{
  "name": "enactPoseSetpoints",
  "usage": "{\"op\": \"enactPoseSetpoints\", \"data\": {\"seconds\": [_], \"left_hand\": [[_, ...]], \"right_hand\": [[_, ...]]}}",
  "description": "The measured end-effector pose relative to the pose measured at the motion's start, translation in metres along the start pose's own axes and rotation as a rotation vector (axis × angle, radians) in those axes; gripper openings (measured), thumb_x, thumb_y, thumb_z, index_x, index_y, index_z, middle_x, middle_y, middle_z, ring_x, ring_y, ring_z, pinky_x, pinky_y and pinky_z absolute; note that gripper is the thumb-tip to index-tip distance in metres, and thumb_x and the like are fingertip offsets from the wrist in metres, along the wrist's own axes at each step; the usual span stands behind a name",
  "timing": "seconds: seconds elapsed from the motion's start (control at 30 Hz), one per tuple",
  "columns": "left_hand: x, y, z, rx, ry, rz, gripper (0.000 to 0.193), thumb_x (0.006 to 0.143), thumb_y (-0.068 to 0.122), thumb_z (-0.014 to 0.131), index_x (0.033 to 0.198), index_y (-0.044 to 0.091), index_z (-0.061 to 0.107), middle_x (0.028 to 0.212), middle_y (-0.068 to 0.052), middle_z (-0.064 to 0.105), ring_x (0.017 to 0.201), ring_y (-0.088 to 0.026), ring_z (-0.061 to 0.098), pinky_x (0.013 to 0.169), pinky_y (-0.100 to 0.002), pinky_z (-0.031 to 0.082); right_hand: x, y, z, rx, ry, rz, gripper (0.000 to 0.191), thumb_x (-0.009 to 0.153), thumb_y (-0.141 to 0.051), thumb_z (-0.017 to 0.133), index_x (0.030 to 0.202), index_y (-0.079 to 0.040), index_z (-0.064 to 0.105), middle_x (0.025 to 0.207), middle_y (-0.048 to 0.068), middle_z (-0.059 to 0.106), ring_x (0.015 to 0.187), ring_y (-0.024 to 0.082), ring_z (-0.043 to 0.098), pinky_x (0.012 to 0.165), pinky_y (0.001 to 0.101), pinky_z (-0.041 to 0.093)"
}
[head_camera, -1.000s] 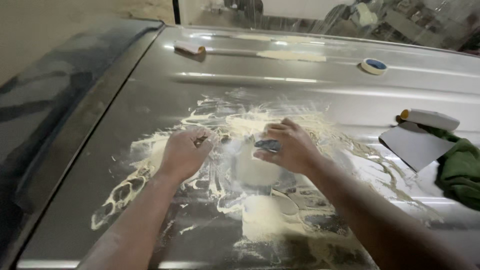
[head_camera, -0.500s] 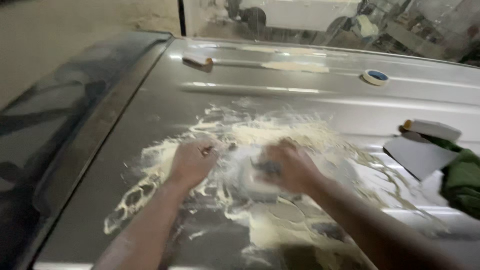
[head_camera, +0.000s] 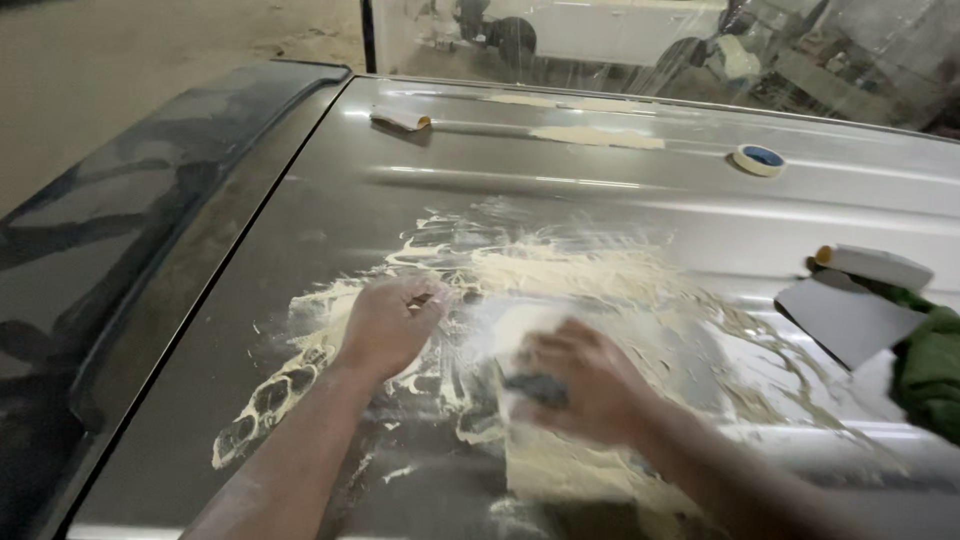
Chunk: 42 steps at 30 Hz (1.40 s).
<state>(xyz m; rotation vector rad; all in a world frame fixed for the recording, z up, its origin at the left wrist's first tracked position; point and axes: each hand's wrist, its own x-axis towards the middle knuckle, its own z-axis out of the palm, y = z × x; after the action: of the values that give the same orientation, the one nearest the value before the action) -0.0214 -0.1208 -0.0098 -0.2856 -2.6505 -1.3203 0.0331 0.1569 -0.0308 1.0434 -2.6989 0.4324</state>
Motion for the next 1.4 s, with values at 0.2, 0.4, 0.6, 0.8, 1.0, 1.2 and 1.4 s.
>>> {"op": "enactPoseSetpoints", "data": {"seconds": [0.2,0.4,0.6,0.8,1.0,1.2,1.4], "left_hand": [[-0.001,0.008,0.008,0.084,-0.027,0.086,0.042,0.088,0.039,0.067,0.114,0.006,0.076,0.111,-0.018,0.077,0.103,-0.029,0.073,0.093,-0.039,0.055],[-0.006,0.004,-0.004,0.055,0.074,0.096,0.045,0.085,0.032,0.070,0.120,0.005,0.070,0.116,-0.019,0.072,0.100,-0.030,0.072,0.091,-0.042,0.055],[0.002,0.004,0.009,0.060,-0.082,0.063,0.038,0.082,0.028,0.067,0.114,0.009,0.075,0.099,-0.015,0.078,0.088,-0.027,0.074,0.087,-0.042,0.059],[-0.004,0.004,0.001,-0.014,0.035,0.096,0.039,0.082,0.030,0.071,0.112,0.005,0.076,0.108,-0.014,0.078,0.098,-0.027,0.075,0.091,-0.040,0.057],[0.000,-0.009,0.001,0.109,0.118,0.252,0.042,0.085,0.031,0.071,0.116,0.003,0.074,0.115,-0.020,0.074,0.107,-0.035,0.068,0.097,-0.045,0.051],[-0.001,0.006,0.005,0.138,-0.110,0.062,0.036,0.087,0.030,0.066,0.109,0.003,0.075,0.108,-0.017,0.076,0.100,-0.028,0.073,0.092,-0.041,0.056],[-0.010,0.005,-0.010,0.039,0.002,-0.074,0.041,0.090,0.039,0.070,0.118,0.010,0.075,0.115,-0.014,0.077,0.105,-0.025,0.074,0.098,-0.038,0.056]], "right_hand": [[0.044,0.028,-0.002,-0.143,0.059,0.103,0.050,0.084,-0.058,0.075,0.118,-0.020,0.074,0.120,0.006,0.074,0.114,0.027,0.062,0.094,0.0458,0.057],[0.037,0.009,-0.009,-0.063,-0.074,0.297,0.041,0.088,-0.054,0.072,0.115,-0.023,0.076,0.122,0.002,0.072,0.119,0.026,0.058,0.099,0.0454,0.054],[0.002,0.002,0.002,-0.067,0.000,0.019,0.043,0.086,-0.058,0.075,0.114,-0.025,0.075,0.126,0.000,0.072,0.117,0.020,0.063,0.106,0.0486,0.049],[0.064,0.021,-0.017,-0.099,0.083,0.200,0.038,0.088,-0.051,0.072,0.105,-0.017,0.075,0.111,0.003,0.075,0.106,0.026,0.066,0.100,0.0459,0.053],[-0.002,-0.025,-0.014,-0.001,0.163,-0.103,0.028,0.096,-0.038,0.065,0.104,-0.012,0.073,0.113,0.014,0.070,0.106,0.030,0.064,0.092,0.0504,0.051],[0.049,0.020,0.000,-0.158,0.105,0.001,0.024,0.102,-0.035,0.059,0.103,-0.018,0.075,0.103,0.006,0.071,0.107,0.024,0.059,0.102,0.0523,0.047],[0.042,0.006,-0.008,-0.198,0.149,0.029,0.026,0.096,-0.036,0.064,0.107,-0.017,0.077,0.115,0.011,0.065,0.115,0.030,0.053,0.101,0.0554,0.045]]}}
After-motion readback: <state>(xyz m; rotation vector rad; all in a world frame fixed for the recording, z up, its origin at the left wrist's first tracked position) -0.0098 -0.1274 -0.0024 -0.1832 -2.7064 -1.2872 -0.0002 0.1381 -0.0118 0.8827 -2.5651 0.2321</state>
